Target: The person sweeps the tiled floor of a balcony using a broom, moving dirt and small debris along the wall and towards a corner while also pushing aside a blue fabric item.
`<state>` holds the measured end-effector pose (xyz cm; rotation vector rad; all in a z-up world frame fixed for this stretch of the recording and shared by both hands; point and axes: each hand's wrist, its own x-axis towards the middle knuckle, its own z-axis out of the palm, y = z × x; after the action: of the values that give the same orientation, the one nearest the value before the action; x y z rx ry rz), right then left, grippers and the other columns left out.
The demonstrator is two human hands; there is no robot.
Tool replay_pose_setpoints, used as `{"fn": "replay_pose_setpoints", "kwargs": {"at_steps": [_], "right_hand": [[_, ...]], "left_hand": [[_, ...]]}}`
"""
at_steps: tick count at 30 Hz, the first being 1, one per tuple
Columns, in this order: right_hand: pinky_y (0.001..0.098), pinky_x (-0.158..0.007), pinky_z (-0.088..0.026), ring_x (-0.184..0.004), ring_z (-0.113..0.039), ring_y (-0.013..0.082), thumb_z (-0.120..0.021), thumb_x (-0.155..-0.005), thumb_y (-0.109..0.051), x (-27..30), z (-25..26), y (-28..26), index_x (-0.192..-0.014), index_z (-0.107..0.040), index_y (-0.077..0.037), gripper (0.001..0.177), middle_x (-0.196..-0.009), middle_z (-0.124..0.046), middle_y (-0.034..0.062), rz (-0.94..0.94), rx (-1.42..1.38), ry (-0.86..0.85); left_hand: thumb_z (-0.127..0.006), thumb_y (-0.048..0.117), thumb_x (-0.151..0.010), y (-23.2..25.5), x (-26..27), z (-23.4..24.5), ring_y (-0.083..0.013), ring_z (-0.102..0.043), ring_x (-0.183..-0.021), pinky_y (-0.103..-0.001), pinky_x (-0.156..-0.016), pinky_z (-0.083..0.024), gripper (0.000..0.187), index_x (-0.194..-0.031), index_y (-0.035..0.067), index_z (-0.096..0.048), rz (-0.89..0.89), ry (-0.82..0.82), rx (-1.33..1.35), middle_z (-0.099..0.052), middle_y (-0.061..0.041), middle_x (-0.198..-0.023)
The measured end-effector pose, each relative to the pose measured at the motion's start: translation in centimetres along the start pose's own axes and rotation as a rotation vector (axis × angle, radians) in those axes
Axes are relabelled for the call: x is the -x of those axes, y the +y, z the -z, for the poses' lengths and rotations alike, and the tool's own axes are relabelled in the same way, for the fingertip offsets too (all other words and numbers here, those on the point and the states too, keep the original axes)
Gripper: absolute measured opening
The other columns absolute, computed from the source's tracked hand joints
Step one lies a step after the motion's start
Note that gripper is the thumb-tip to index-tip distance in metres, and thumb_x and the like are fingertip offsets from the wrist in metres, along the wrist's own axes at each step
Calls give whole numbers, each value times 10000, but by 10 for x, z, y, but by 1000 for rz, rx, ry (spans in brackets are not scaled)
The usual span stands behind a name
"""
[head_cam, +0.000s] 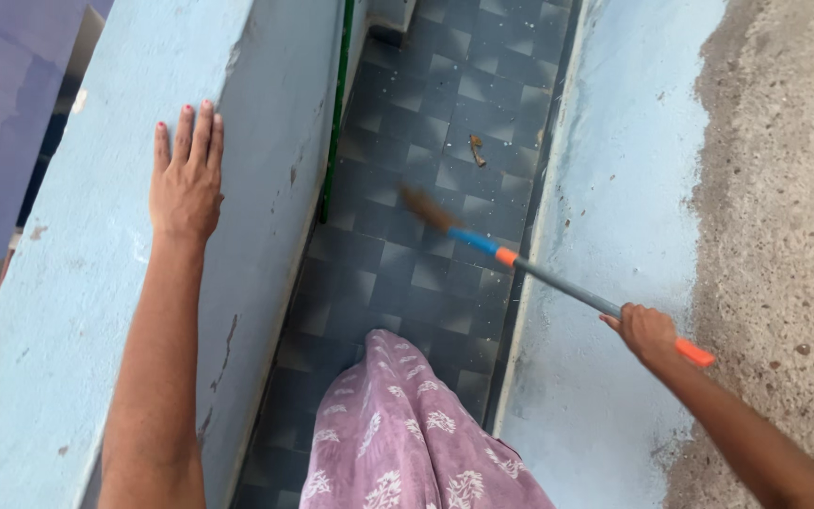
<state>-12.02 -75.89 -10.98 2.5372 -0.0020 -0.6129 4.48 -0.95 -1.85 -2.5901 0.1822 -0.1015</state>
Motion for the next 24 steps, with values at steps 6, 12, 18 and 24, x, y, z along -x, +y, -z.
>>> {"fn": "replay_pose_setpoints", "kwargs": {"at_steps": [6, 12, 18, 24], "right_hand": [[381, -582, -558, -725, -760, 211, -580, -848, -697, -32, -1, -2, -836, -734, -152, 567, -737, -740, 27, -145, 0, -118], [357, -569, -556, -679, -759, 230, -501, -955, -718, 20, -23, 4, -849, -726, -112, 655, -720, -738, 66, -79, -67, 5], [397, -667, -584, -794, -758, 220, -648, -834, -669, -19, -17, 28, -853, -753, -133, 546, -810, -759, 46, -79, -49, -201], [416, -586, -525, -691, -725, 236, -607, -961, -699, 19, -48, -21, -889, -760, -108, 616, -765, -725, 94, -262, -310, -55]], "left_hand": [[-776, 329, -833, -4, 0, 12, -212, -133, -1605, -440, -1296, -154, 1063, -1687, 102, -184, -18, -77, 91, -111, -41, -1764], [-772, 395, -841, -2, -1, 7, -212, -142, -1604, -437, -1297, -152, 1072, -1696, 117, -188, -16, -17, -36, -135, -40, -1773], [-763, 481, -818, -2, -2, 18, -226, -99, -1602, -443, -1285, -124, 1109, -1673, 111, -163, -36, -97, -36, -106, -52, -1754], [-767, 509, -815, -1, -1, 23, -221, -91, -1618, -421, -1308, -133, 1144, -1697, 105, -159, -31, -124, -33, -102, -54, -1775]]}}
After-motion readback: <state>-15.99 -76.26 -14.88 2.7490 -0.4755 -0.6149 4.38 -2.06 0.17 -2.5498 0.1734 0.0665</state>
